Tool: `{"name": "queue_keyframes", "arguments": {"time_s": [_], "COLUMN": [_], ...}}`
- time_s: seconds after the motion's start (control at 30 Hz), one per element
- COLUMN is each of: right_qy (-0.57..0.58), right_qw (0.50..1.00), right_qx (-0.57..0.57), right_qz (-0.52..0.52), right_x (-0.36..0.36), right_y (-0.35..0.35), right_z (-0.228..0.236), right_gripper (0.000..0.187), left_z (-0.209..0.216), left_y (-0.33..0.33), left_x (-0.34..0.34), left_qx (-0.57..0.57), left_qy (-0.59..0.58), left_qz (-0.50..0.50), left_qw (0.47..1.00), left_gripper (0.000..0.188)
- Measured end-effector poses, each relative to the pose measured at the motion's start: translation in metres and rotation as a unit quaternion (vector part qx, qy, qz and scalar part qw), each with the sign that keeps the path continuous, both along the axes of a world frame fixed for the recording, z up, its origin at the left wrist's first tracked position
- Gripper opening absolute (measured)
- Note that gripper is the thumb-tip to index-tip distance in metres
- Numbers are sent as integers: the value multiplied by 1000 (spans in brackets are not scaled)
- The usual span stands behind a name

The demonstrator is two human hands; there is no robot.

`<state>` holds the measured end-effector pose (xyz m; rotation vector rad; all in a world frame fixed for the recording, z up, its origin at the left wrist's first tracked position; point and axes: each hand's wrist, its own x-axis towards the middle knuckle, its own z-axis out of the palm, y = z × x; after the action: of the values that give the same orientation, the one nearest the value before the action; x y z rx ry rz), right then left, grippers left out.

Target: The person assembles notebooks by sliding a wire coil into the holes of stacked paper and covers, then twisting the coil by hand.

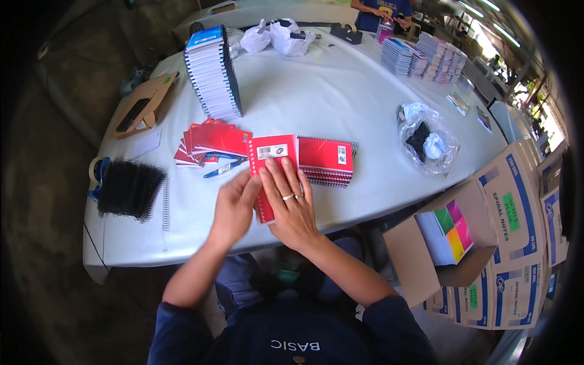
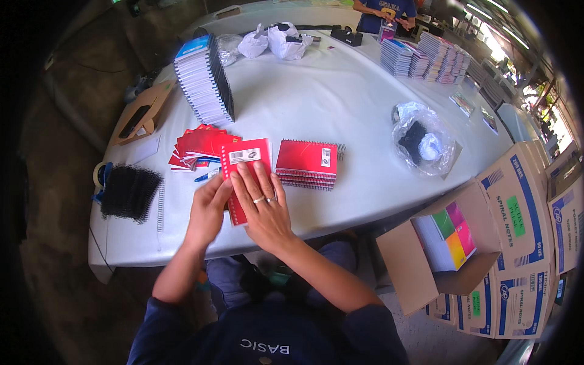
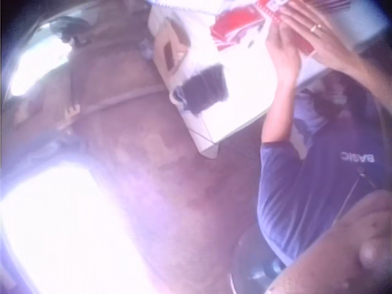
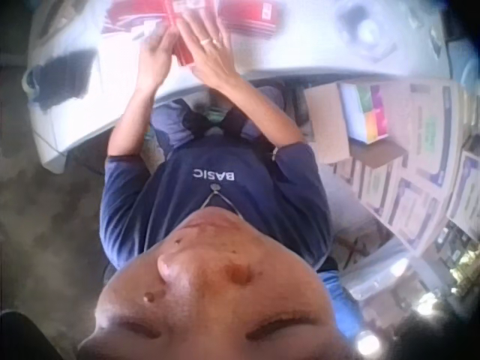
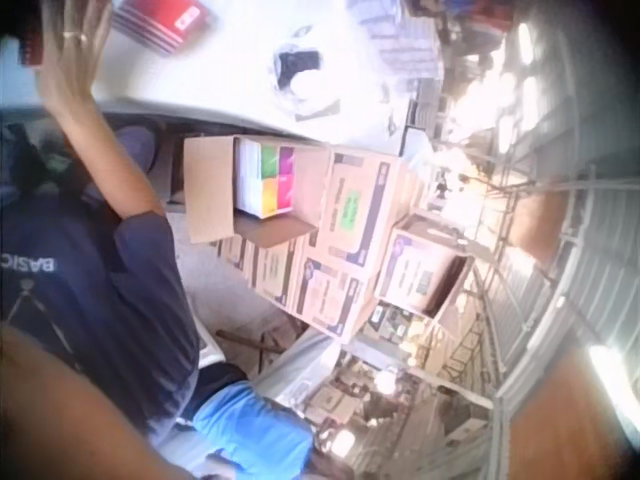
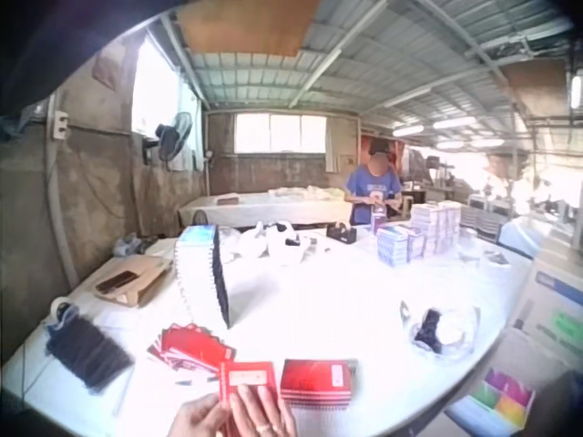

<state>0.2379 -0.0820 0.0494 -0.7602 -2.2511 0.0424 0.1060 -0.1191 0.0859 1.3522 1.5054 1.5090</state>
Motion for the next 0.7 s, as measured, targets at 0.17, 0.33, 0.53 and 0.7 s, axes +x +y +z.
{"name": "queue_keyframes", "arguments": {"time_s": [0.17, 0.33, 0.53, 0.7], "right_qy": [352, 246, 217, 185], "right_qw": [785, 778, 800, 822], "right_qx": [-467, -531, -517, -500], "right_qz": [203, 227, 213, 200], "right_x": [20, 29, 24, 27], "right_y": [15, 47, 45, 42], "right_z": [-11, -55, -61, -52], "right_gripper": [25, 27, 30, 30], "left_z": [-28, -78, -92, -77], "left_y": [-5, -6, -15, -18], "left_x": [-17, -30, -38, -156], "left_qx": [65, -123, -69, -207], "left_qy": [92, -137, 358, 530], "left_qz": [185, -59, 7, 416], "left_qw": [976, 981, 931, 709], "left_gripper": [39, 35, 38, 29]}}
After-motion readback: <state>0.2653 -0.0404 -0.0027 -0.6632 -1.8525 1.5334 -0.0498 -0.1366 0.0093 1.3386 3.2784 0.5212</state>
